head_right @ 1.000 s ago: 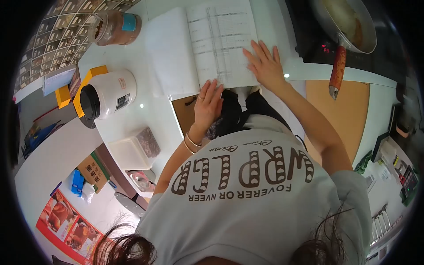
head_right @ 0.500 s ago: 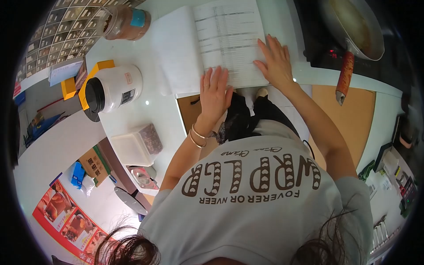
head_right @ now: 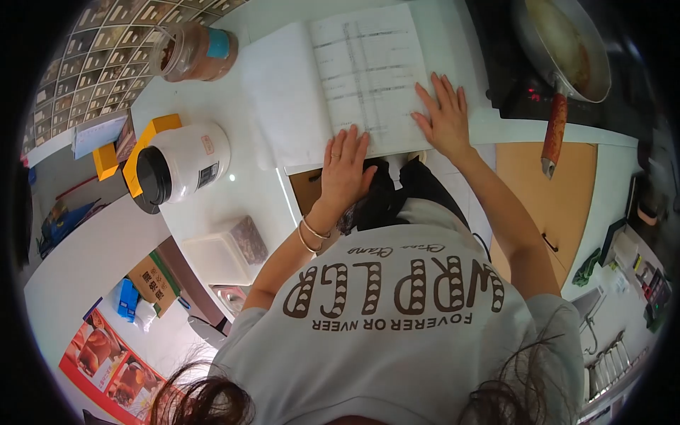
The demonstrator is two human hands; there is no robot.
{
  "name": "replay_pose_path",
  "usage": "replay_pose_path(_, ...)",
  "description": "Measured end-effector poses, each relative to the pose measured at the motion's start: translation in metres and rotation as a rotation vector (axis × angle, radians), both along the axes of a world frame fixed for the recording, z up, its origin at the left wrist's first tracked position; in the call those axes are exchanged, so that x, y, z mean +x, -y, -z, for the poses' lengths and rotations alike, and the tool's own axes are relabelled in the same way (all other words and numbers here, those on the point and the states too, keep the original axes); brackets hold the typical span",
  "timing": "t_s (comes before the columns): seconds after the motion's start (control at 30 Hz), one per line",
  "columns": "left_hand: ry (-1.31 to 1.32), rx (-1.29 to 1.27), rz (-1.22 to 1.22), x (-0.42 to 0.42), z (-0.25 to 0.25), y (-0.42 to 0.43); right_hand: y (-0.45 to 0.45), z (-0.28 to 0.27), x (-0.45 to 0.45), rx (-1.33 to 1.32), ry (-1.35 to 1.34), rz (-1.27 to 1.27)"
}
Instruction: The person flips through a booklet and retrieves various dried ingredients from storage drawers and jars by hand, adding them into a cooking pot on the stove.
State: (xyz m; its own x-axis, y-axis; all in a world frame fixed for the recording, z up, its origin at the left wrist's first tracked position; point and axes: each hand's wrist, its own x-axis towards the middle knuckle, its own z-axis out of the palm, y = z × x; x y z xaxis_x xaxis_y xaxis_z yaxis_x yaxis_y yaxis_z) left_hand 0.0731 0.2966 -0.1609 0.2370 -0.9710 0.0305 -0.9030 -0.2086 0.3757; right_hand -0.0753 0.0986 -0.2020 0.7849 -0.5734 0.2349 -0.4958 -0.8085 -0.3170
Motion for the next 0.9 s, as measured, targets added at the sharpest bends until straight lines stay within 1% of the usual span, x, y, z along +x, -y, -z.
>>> replay_pose_path(0.07, -0.009, -0.028, 0.011, 0.007, 0.003, 0.008, 0.000, -0.002, 0.000, 0.021, -0.013, 0.004)
replay_pose_path(0.13, -0.021, -0.126, 0.009, 0.020, 0.012, 0.024, 0.000, -0.005, 0.001, 0.024, -0.014, 0.007)
replay_pose_path(0.27, 0.020, -0.176, -0.034, 0.047, 0.011, 0.077, -0.001, -0.007, 0.002, 0.050, -0.029, 0.012)
replay_pose_path(0.37, 0.080, -0.138, -0.060, 0.063, 0.010, 0.108, 0.000, -0.008, 0.002, 0.048, -0.025, 0.014)
replay_pose_path(0.43, 0.056, 0.003, -0.055, 0.070, 0.008, 0.122, 0.000, -0.009, 0.002, 0.053, -0.024, 0.021)
replay_pose_path(0.47, 0.058, 0.003, -0.054, 0.072, 0.006, 0.126, 0.000, -0.009, 0.002, 0.060, -0.023, 0.027)
replay_pose_path(0.53, 0.110, 0.163, -0.044, 0.074, 0.002, 0.134, 0.000, -0.009, 0.002, 0.064, -0.015, 0.030)
replay_pose_path(0.57, 0.113, 0.163, -0.041, 0.075, 0.000, 0.137, 0.000, -0.009, 0.002, 0.069, -0.008, 0.032)
replay_pose_path(0.63, 0.082, 0.252, -0.047, 0.076, -0.003, 0.144, 0.000, -0.010, 0.002, 0.069, 0.002, 0.033)
replay_pose_path(0.9, 0.094, 0.285, -0.054, 0.076, -0.004, 0.149, 0.001, -0.012, 0.003, 0.077, 0.003, 0.032)
